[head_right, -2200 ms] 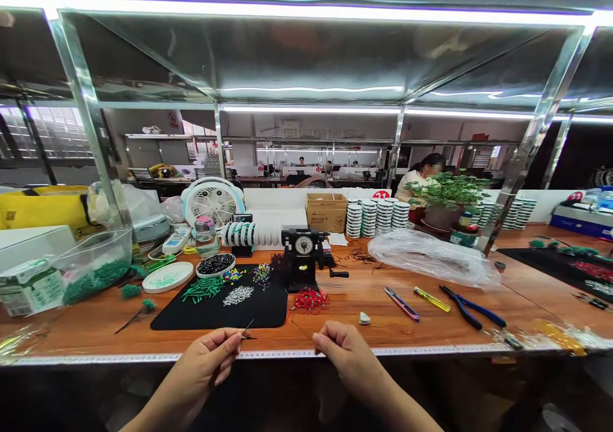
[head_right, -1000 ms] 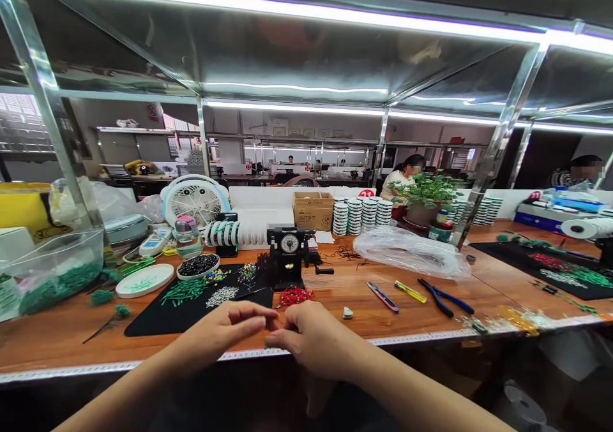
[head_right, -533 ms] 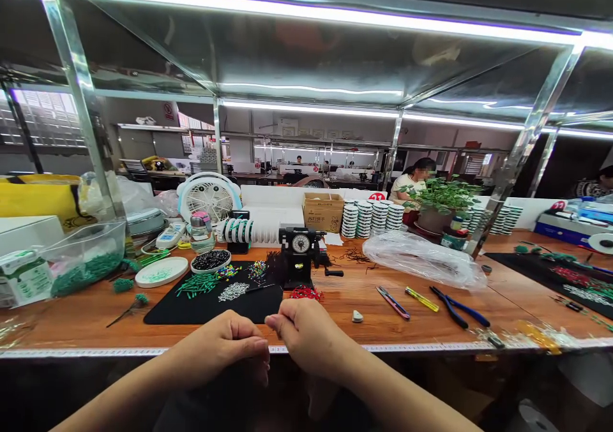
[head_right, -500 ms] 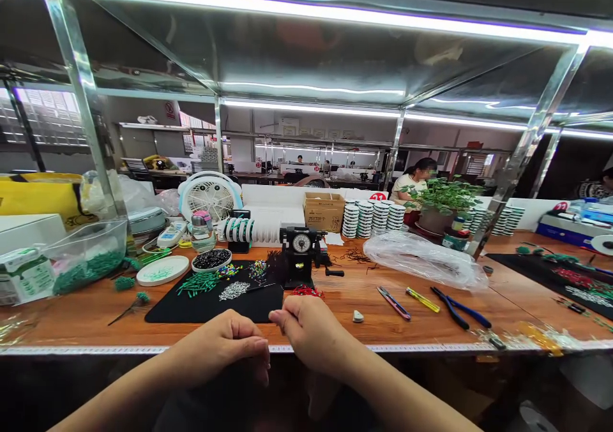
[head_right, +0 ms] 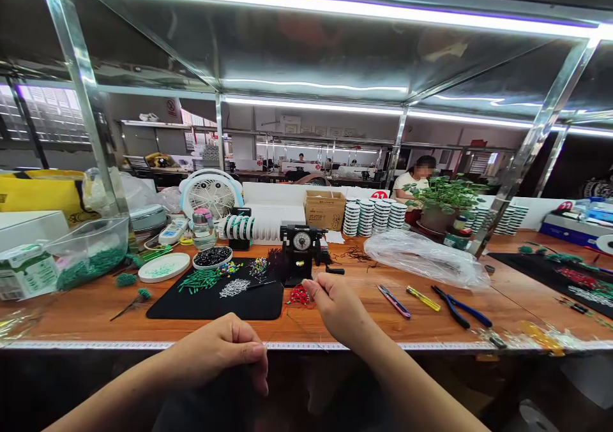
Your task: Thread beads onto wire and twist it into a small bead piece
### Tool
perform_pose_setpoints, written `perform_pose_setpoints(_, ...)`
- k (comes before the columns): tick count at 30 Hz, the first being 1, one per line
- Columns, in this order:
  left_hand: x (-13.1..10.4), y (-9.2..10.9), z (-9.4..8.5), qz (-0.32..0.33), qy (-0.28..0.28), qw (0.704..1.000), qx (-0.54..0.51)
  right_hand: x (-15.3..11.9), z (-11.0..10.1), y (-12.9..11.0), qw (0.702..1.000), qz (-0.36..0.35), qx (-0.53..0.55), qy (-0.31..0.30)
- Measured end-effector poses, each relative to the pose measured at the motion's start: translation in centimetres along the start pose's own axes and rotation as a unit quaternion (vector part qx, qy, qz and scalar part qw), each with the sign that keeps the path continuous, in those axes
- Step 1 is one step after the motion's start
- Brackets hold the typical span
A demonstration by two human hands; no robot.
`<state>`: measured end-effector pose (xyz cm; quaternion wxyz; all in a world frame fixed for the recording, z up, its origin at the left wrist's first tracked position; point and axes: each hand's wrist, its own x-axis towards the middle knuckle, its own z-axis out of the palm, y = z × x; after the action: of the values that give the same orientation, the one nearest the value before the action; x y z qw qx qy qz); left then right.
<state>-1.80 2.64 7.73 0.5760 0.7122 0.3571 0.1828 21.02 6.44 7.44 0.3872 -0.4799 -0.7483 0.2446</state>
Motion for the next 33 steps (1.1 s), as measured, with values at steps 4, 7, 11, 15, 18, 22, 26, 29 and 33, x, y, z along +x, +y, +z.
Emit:
perform_pose_setpoints(4,0.1,-0.1,0.2,-0.022,-0.001,0.999,-0.038,0.0,-0.3,-0.1,1.000,0.014,0.000,0.005)
perform_pose_setpoints(7,0.1,-0.4,0.3,-0.018,-0.005,0.999,-0.049,0.0,-0.3,-0.1,1.000,0.017,-0.001,0.006)
perform_pose_setpoints(11,0.0,-1.1,0.1,-0.020,-0.003,0.997,-0.069,0.3,-0.3,0.1,1.000,0.019,-0.004,0.011)
perform_pose_setpoints(15,-0.3,-1.5,-0.2,-0.018,-0.002,0.997,-0.069,0.4,-0.2,0.1,1.000,0.019,-0.007,0.011)
perform_pose_setpoints(18,-0.6,-1.8,-0.3,-0.021,-0.009,0.997,-0.074,-0.1,0.7,-0.7,1.000,-0.001,-0.005,-0.004)
perform_pose_setpoints(22,-1.5,-2.8,-0.1,-0.040,0.001,0.989,-0.144,-1.7,3.7,-2.7,0.991,-0.030,-0.020,-0.130)
perform_pose_setpoints(26,-3.8,-3.8,-0.8,-0.052,0.050,0.986,-0.149,-1.4,7.3,-3.8,0.961,-0.038,0.031,-0.271)
perform_pose_setpoints(29,-6.2,-4.3,-2.3,-0.079,0.092,0.984,-0.128,1.9,10.3,-3.4,0.954,-0.052,0.071,-0.287)
perform_pose_setpoints(33,-8.9,-5.3,-4.8,-0.085,0.147,0.977,-0.125,8.7,15.2,-2.3,0.988,-0.012,-0.060,-0.144)
